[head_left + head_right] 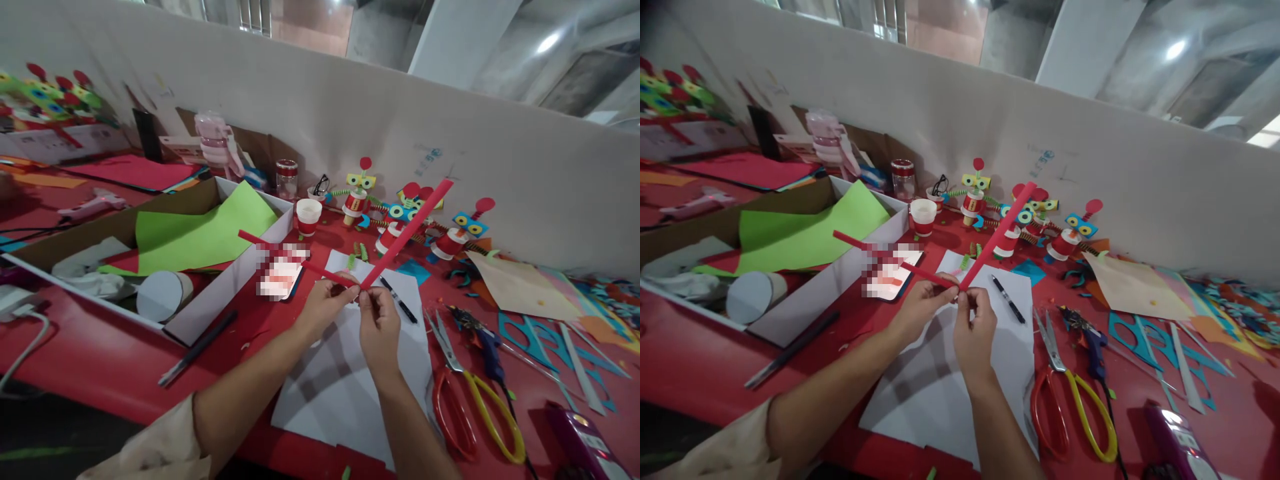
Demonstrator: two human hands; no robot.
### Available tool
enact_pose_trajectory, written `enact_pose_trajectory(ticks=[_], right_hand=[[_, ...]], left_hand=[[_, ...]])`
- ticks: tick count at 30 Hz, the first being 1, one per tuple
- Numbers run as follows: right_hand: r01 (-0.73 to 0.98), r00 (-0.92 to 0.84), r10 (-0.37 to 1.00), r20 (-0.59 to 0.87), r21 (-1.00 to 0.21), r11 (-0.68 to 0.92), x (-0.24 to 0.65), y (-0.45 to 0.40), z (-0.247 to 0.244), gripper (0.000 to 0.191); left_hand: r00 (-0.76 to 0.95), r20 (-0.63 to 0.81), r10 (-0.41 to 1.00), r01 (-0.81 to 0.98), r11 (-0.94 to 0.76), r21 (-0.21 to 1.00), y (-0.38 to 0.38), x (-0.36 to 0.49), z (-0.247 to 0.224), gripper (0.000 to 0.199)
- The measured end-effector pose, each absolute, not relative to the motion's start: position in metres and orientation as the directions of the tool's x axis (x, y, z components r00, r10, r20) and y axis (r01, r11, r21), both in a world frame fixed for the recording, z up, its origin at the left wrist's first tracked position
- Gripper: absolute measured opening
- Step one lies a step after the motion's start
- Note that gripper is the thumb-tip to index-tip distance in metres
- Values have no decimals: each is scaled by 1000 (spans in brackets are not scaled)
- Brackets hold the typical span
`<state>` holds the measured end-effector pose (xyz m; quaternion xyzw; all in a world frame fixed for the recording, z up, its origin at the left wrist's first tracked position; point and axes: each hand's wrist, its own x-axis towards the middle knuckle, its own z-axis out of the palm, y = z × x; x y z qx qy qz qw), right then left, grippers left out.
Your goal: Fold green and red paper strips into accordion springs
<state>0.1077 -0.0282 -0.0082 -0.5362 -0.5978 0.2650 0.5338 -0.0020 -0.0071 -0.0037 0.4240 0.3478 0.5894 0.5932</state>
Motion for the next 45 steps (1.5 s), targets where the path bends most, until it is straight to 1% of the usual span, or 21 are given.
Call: enact_pose_trajectory(ticks=[2,5,7,10,13,15,18,21,24,29,33,36,40,45], right_hand=[[394,145,919,366,-873,286,108,-27,-9,19],[470,130,904,407,-828,306,108,-26,-10,20],[498,108,894,436,-802,331,108,-25,-10,20],[487,58,886,461,-788,378,108,-24,-13,16],[449,14,874,486,-784,429,107,-22,-19,10],[402,10,874,487,-802,442,106,-22,-21,12],[302,12,897,443,-856,419,103,-22,-23,22],[206,18,917,399,-899,387,102,-23,-23,18],[162,64,911,407,-905,393,101,-24,-22,14],[200,120,878,464,-877,437,102,-25,-18,13],[278,125,857,501,-846,454,103,-26,-20,13],[311,119,834,539,-818,484,104,-26,-21,14],[348,119,804,582,-783,516,106,-26,-19,13],[391,129,779,614,-753,529,107,-26,-17,14]], left_hand=[[60,68,996,-443,-35,896,-7,-2,-4,15],[40,28,999,-454,-7,891,-6,-2,-5,14],[16,29,999,-456,-19,890,-6,-2,-6,13],[-58,19,998,-450,-43,892,-6,-2,-8,12],[-167,-71,983,-507,-24,862,-5,-3,-9,13],[-183,-137,974,-562,10,827,-5,-4,-8,15],[-132,-166,977,-618,49,784,-5,-4,-6,19],[-76,-175,982,-649,85,756,-8,-2,-6,21],[-32,-189,981,-639,125,759,-10,-1,-6,21],[59,-193,979,-642,186,744,-12,-5,-1,19],[142,-271,952,-646,296,704,-11,-11,3,17],[163,-303,939,-648,333,685,-10,-12,4,19],[189,-237,953,-630,303,715,-11,-11,4,20],[174,-113,978,-549,192,814,-13,-13,4,18]])
